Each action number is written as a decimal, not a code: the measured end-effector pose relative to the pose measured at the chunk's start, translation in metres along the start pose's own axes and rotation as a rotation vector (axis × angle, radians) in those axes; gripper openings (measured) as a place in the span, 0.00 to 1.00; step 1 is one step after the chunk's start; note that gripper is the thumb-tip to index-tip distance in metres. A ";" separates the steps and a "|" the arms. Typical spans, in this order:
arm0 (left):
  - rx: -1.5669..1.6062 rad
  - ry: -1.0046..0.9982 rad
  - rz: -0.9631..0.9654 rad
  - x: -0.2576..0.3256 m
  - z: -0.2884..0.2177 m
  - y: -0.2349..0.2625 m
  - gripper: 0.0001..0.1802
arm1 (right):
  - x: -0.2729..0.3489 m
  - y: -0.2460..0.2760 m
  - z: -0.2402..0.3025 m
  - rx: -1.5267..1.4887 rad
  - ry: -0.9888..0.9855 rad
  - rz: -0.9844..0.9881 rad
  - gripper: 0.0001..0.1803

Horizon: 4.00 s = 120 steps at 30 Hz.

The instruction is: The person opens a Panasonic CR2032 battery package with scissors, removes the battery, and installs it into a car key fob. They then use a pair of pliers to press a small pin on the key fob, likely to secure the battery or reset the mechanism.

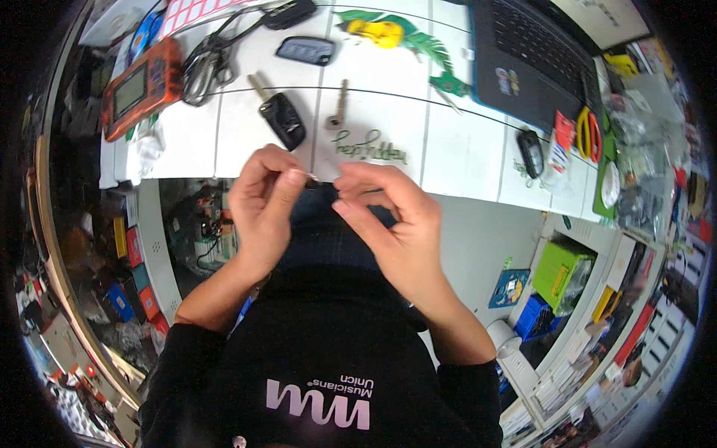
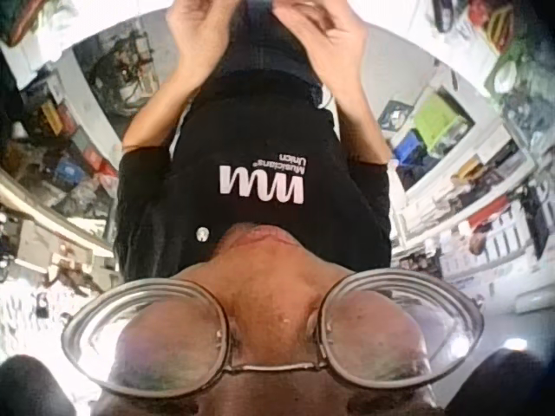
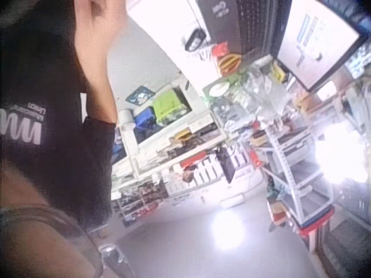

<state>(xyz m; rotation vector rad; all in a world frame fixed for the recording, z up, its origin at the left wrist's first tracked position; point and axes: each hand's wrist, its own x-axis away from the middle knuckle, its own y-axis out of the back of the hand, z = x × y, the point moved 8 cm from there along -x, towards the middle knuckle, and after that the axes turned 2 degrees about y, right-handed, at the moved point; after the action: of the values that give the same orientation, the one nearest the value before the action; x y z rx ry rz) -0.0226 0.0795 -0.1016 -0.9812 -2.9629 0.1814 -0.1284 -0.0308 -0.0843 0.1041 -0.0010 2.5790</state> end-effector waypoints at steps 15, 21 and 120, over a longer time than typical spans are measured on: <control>-1.036 -0.365 0.007 -0.035 -0.010 0.031 0.46 | -0.064 -0.008 -0.005 0.201 0.034 -0.150 0.07; -1.073 -0.331 0.036 -0.033 -0.010 0.034 0.44 | -0.080 -0.023 -0.016 0.212 -0.011 -0.095 0.06; -0.985 -0.519 0.101 -0.086 -0.039 0.005 0.22 | -0.038 0.034 -0.035 -0.102 -0.277 -0.157 0.18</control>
<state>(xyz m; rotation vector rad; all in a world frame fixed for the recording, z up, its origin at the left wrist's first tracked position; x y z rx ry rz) 0.0510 0.0361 -0.0617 -1.2703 -3.4526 -1.3349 -0.1167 -0.0789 -0.1216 0.4056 -0.2180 2.3834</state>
